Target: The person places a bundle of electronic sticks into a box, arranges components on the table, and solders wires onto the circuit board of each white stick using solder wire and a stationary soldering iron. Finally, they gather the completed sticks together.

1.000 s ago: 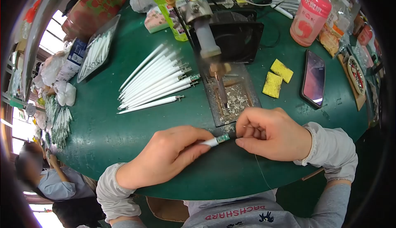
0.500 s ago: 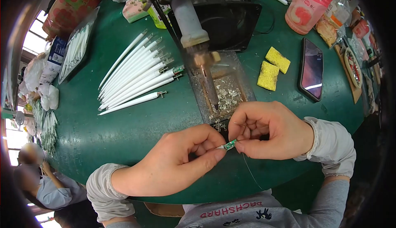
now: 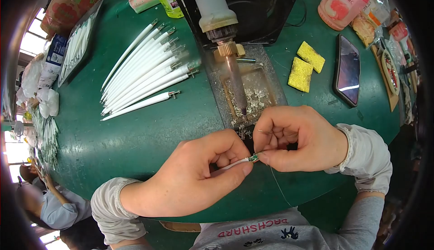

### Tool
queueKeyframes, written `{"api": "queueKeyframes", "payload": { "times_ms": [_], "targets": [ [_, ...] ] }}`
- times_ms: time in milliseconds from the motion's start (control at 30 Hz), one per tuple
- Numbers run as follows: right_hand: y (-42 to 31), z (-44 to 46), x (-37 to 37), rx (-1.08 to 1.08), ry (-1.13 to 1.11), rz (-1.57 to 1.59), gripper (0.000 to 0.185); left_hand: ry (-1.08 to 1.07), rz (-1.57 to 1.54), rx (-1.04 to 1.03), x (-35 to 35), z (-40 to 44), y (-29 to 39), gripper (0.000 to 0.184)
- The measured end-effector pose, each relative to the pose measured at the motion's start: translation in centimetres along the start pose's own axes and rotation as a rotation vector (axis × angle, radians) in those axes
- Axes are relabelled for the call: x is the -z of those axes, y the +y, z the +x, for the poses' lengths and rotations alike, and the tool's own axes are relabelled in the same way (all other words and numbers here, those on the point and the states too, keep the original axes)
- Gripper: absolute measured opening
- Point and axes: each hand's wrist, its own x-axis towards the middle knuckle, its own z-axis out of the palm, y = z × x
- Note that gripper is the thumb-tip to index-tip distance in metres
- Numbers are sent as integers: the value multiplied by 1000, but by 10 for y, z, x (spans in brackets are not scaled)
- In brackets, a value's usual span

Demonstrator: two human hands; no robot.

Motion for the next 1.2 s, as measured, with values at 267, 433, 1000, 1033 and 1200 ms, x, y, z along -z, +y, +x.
{"api": "queueKeyframes", "payload": {
  "times_ms": [267,433,1000,1033,1200],
  "targets": [
    [-1,-4,-7,446,248,-590,16,14,-123,5,2,3,-1,7],
    [15,3,-8,859,322,-852,21,-26,-180,30,3,6,5,7],
    [18,3,0,931,270,-1061,23,26,-213,-65,1,7,-6,12],
    [17,4,0,930,270,-1060,23,25,-213,-64,2,7,-7,12],
    [16,6,1,839,336,-890,23,49,-154,-85,2,7,-7,11]
  ]
}}
